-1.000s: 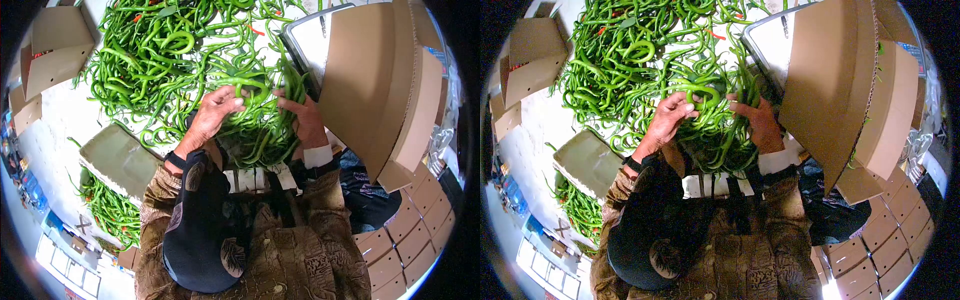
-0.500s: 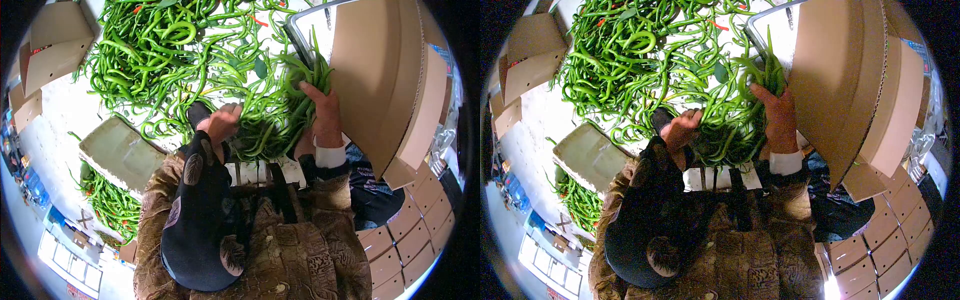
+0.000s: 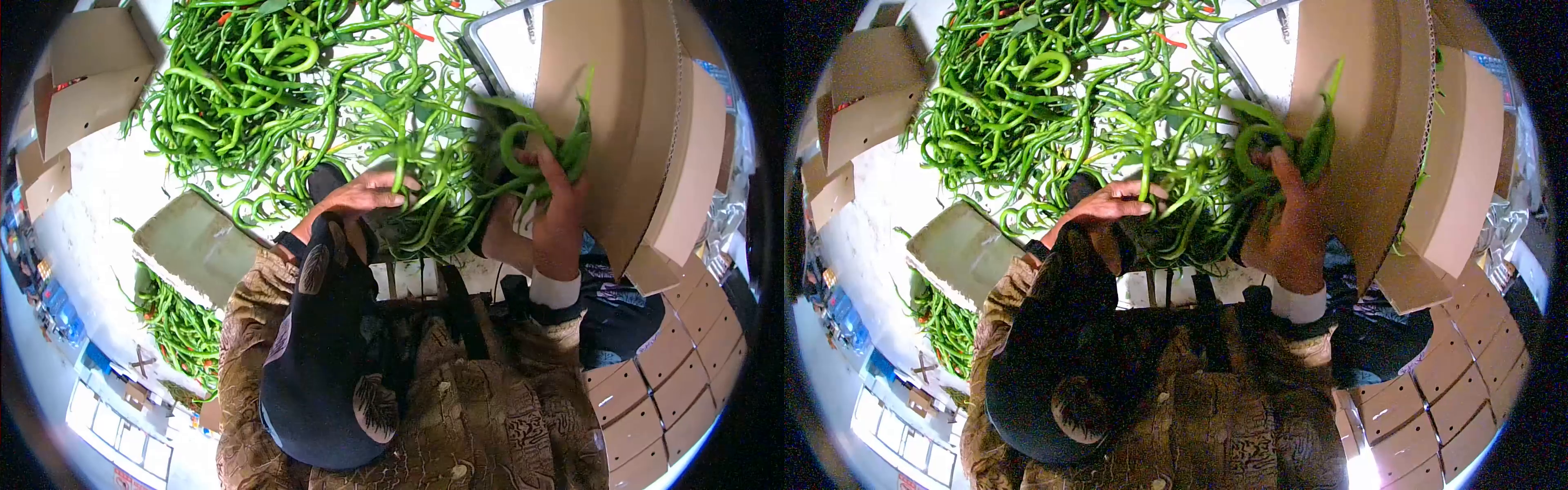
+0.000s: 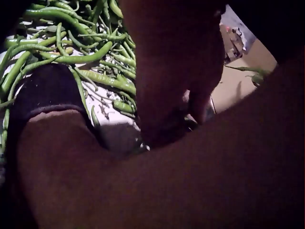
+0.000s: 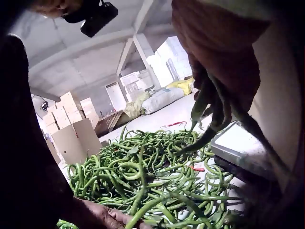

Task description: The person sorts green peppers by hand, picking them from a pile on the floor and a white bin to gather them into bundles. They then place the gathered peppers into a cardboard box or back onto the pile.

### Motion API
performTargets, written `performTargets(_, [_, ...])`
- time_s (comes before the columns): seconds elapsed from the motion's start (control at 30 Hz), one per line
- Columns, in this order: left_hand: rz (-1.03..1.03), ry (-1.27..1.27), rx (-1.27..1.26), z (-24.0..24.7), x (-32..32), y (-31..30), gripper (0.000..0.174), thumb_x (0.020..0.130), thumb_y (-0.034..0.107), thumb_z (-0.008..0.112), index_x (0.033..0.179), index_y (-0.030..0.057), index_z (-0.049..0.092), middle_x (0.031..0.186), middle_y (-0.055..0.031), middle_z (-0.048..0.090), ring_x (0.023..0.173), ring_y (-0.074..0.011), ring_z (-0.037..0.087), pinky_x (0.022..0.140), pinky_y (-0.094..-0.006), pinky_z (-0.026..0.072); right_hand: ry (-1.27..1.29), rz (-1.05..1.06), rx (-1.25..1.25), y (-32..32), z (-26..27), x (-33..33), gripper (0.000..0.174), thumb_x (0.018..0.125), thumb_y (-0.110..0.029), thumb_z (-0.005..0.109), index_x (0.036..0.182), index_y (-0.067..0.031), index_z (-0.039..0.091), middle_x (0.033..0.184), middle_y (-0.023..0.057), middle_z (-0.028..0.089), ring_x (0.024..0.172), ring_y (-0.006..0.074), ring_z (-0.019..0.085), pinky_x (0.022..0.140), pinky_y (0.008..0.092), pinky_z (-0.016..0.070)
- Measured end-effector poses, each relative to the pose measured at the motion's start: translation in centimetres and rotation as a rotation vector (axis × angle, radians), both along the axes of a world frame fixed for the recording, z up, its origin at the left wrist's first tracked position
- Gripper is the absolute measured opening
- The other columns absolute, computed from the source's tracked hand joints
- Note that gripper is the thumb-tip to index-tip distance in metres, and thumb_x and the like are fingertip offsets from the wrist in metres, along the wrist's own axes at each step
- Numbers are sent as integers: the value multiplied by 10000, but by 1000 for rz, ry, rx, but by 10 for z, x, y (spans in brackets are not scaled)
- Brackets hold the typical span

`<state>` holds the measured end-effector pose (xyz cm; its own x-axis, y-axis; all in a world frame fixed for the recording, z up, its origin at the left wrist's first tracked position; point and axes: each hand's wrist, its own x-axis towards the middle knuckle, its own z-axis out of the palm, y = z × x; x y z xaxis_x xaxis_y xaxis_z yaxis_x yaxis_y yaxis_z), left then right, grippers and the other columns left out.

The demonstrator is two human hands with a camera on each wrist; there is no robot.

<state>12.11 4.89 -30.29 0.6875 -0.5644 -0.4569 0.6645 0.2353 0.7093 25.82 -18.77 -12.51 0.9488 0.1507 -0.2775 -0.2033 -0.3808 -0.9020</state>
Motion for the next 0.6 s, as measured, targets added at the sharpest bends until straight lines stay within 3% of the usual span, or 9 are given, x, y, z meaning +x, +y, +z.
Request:
performTargets(0.03, [53, -54, 57, -4, -5, 0, 340, 918, 106, 617, 1254, 68, 591, 1166, -28, 644, 1098, -152, 567, 969, -305, 423, -236, 185, -216, -6, -2, 0, 308, 916, -103, 602, 1192, 29, 566, 1015, 93, 645, 925, 162, 626, 823, 299, 501])
performTargets(0.07, [99, -108, 106, -9, -9, -2, 342, 913, 124, 621, 1247, 61, 583, 1145, -46, 649, 1063, -161, 580, 940, -308, 438, -241, 177, -220, -3, 3, 1, 308, 916, -103, 602, 1192, 29, 566, 1015, 93, 645, 925, 162, 626, 823, 299, 501])
performTargets(0.13, [-54, -165, 205, -65, -42, -4, 345, 905, 149, 630, 1235, 56, 591, 1131, -49, 651, 1041, -159, 588, 919, -306, 447, 209, -288, 121, 5, 14, 3, 335, 902, -121, 630, 1196, 27, 567, 1012, 82, 646, 909, 158, 625, 819, 298, 494])
performTargets(0.17, [-203, -220, 313, -66, -43, -3, 351, 898, 175, 640, 1223, 50, 600, 1118, -53, 653, 1020, -157, 596, 898, -304, 456, 210, -287, 124, 5, 15, 2, 335, 902, -121, 630, 1196, 27, 567, 1012, 82, 646, 909, 158, 625, 819, 298, 494])
performTargets(0.3, [-178, -291, 467, -40, -47, 2, 376, 880, 230, 667, 1205, 46, 621, 1108, -56, 652, 990, -149, 599, 869, -296, 457, 233, -194, -17, 1, 8, -1, 347, 889, -103, 643, 1207, 12, 567, 1011, 72, 642, 888, 153, 619, 804, 297, 495])
performTargets(0.37, [80, 137, 260, -23, -40, 7, 343, 905, 239, 657, 1190, 47, 643, 1100, -62, 656, 990, -168, 595, 882, -308, 447, 272, -213, -28, -2, -3, -7, 353, 883, -92, 646, 1212, 5, 562, 1012, 66, 637, 880, 150, 614, 796, 294, 495])
performTargets(0.4, [79, 137, 260, -12, -36, 6, 343, 905, 239, 657, 1190, 47, 643, 1100, -62, 656, 990, -168, 595, 882, -308, 447, 340, -227, 76, -2, -8, -11, 353, 877, -82, 651, 1208, -2, 558, 1012, 58, 630, 880, 147, 607, 797, 290, 494])
performTargets(0.47, [377, 50, 271, 7, -33, 2, 336, 928, 257, 645, 1194, 53, 648, 1078, -60, 661, 981, -173, 591, 884, -303, 440, 411, -229, 186, -2, -27, -20, 353, 871, -72, 655, 1203, -10, 554, 1013, 51, 622, 881, 145, 600, 798, 286, 492])
performTargets(0.6, [270, -17, 253, 25, -22, -5, 365, 951, 295, 615, 1223, 51, 630, 1022, -57, 668, 927, -165, 614, 840, -301, 478, 595, -190, 243, 9, -50, -34, 327, 857, -80, 675, 1158, -20, 559, 1009, 42, 611, 912, 135, 572, 827, 275, 473])
